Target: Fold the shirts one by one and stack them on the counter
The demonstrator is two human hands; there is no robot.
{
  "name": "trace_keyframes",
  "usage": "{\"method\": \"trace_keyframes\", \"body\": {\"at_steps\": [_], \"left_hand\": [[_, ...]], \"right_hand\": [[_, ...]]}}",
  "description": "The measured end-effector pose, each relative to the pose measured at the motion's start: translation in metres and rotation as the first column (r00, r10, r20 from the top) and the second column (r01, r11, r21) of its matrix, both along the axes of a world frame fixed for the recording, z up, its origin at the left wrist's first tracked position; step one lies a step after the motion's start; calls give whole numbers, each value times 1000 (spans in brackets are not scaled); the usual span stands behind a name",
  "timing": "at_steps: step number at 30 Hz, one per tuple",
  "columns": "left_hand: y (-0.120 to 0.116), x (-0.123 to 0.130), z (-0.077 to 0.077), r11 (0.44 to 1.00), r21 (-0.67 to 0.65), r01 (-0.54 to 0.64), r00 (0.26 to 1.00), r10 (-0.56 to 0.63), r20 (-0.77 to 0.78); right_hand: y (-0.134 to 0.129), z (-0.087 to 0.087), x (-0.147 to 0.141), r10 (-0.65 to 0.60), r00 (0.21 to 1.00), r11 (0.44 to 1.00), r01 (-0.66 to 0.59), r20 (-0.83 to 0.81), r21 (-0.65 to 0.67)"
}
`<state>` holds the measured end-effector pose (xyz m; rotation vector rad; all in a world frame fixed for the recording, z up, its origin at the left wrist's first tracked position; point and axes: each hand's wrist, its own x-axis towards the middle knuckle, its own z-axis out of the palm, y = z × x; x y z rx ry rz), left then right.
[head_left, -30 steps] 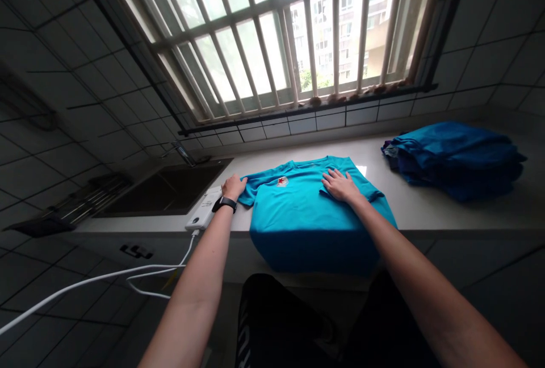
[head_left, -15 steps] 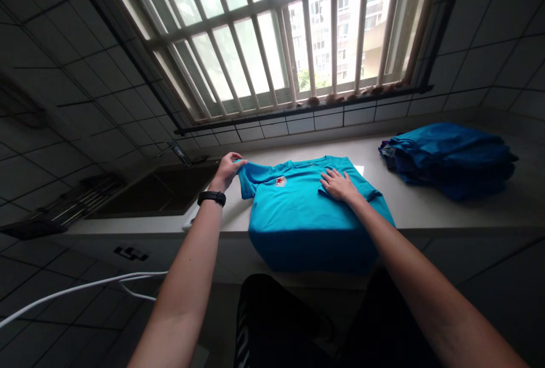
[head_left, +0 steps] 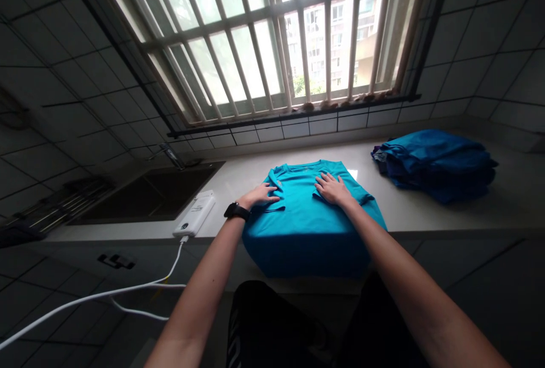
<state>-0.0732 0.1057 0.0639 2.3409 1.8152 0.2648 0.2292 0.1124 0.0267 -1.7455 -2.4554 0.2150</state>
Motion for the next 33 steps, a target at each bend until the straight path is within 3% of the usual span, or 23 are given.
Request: {"method": "trace_keyframes", "body": {"at_steps": [4,11,15,18,23,28,33], "left_hand": [[-2,8,-13,999,-38,-16,998,13,-69],[-11,31,-1,993,112,-29,987,46,-157],[-8,44,10,963,210,-166,984,176,-30],[-2,48,13,959,200,-201,979,188,84],[3,45,-5,949,232,-212,968,236,-80],[3,39,-29,957,97,-273,946,285,-154],[1,40,-30,960,70,-273,945,281,-165]], "right_hand": [[0,0,-1,0,1000,1000,0,-1,-3],[-2,1,-1,3,1000,1000,-3,-13,-6],[-1,0,-1,1,1000,1000,-1,-16,-9],[0,0,-1,-2,1000,1000,1,-13,-16],[0,2,-1,2,1000,1000,-3,-13,-29],[-1,3,0,6,1000,999,-6,-13,-39],[-2,4,0,3,1000,999,-4,-6,-47]]}}
